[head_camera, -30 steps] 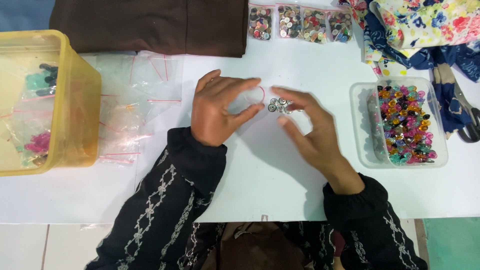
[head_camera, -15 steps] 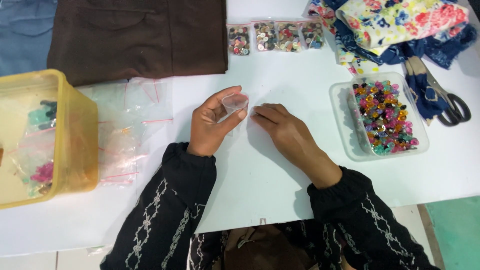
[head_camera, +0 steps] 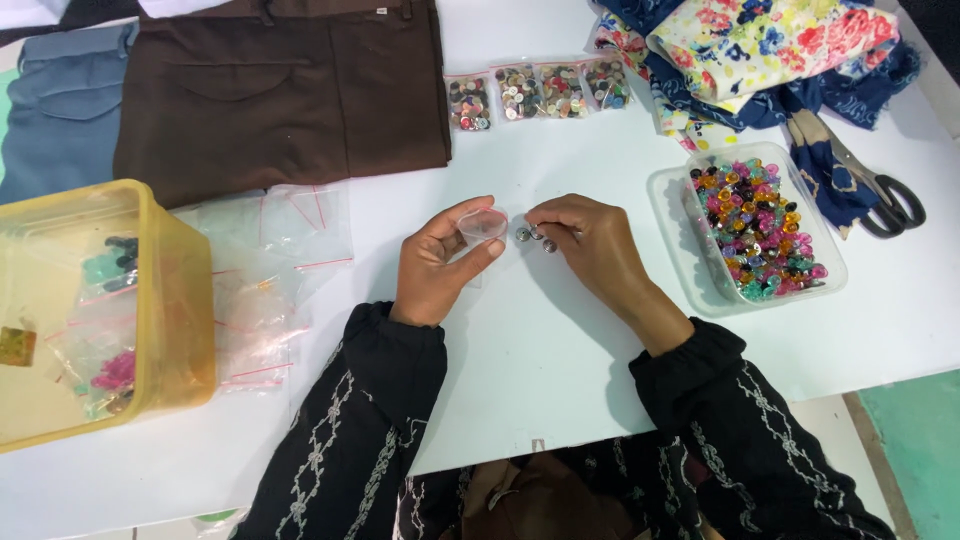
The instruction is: The person picks out pink buttons from a container, arranges them on a surface, and then places them into a small plastic bag, repeating the process with silver-toned buttons.
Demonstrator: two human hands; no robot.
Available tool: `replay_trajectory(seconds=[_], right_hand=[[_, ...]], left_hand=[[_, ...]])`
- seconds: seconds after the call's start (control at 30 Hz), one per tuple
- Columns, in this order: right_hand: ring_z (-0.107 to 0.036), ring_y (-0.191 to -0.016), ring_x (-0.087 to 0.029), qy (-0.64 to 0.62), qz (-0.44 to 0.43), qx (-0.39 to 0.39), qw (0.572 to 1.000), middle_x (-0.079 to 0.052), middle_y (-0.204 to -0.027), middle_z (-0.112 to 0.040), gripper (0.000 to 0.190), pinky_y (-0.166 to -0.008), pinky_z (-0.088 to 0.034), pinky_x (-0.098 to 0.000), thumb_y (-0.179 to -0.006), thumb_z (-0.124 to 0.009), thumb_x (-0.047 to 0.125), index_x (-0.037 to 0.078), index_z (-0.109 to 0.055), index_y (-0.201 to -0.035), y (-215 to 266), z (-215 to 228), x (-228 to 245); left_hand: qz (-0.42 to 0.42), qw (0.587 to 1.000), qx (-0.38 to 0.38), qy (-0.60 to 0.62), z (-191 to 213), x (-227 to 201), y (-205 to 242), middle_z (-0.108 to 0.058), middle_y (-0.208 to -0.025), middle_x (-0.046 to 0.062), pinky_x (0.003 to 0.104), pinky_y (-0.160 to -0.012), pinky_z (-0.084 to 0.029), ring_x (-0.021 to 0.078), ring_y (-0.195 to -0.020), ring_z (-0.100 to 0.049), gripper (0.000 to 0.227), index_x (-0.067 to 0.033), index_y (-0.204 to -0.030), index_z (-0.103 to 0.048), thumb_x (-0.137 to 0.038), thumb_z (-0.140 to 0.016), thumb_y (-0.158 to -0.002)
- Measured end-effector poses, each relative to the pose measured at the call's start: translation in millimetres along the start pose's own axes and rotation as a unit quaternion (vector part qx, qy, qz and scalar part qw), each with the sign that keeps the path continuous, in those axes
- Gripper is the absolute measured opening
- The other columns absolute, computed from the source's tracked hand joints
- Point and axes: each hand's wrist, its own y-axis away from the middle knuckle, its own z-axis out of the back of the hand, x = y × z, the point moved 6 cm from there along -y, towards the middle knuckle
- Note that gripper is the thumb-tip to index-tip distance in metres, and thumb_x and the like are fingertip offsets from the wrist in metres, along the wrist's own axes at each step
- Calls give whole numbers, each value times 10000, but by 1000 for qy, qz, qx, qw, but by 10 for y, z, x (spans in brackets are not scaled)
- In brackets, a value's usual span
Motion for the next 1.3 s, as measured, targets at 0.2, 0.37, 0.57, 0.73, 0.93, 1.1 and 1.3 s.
replay_trajectory(seconds=[0.2,0.37,0.57,0.73,0.93,1.1,1.3], right_hand=[[-742,-946,-262,-46,-11,-19,999,-165,-990,-758,143,-846,-612,-334,-920,-698,-114,-44,-761,-1028,-70,121,198],[-747,-975,-239,-51,55,-7,997,-138,-999,-761,148,-868,-612,-317,-922,-712,-110,-19,-767,-1025,-181,191,783],[-743,-1018,-309,4,156,47,987,-136,-1037,-766,260,-873,-612,-392,-937,-611,-165,7,-765,-1057,-155,54,1310],[-710,-1130,-343,52,195,93,975,-140,-1114,-757,364,-947,-591,-429,-936,-535,-204,19,-751,-1127,-124,-47,1284],[-643,-1248,-371,49,189,117,974,-151,-1211,-725,410,-1029,-543,-472,-948,-480,-220,17,-712,-1190,-108,-69,1351],[-621,-1290,-362,35,192,81,978,-140,-1300,-684,361,-1042,-518,-458,-1027,-448,-126,30,-683,-1252,-154,73,1259],[-399,-1373,-585,179,22,130,975,-376,-1455,-477,533,-1119,-338,-675,-957,-596,-46,-35,-474,-1477,48,-1,362]], left_hand=[[11,1000,-4,-11,-9,-14,13,-774,-1133,72,321,-1029,-507,113,-1045,-697,539,-107,-1329,-688,-161,-884,-829],[0,1000,-11,-8,-25,21,-13,-780,-1112,66,325,-1022,-507,114,-1044,-696,554,-112,-1306,-705,-200,-913,-800],[-7,1000,-16,-12,-55,40,-29,-779,-1089,91,368,-1026,-503,134,-1050,-664,518,-73,-1250,-723,-214,-923,-793],[-26,1000,-14,0,-72,34,-42,-778,-1063,88,385,-1026,-512,144,-1066,-656,464,-70,-1218,-734,-189,-915,-808],[-28,999,-20,-6,-67,70,-42,-780,-1058,53,366,-1023,-512,125,-1074,-650,405,-96,-1163,-758,-202,-917,-807],[-9,1000,-25,-12,-22,42,-28,-783,-1092,81,349,-1027,-510,132,-1034,-678,491,-86,-1234,-733,-202,-925,-798],[2,1000,-26,5,14,-35,-22,-783,-1092,81,315,-1020,-530,105,-1006,-703,492,-94,-1287,-706,-168,-891,-838]])
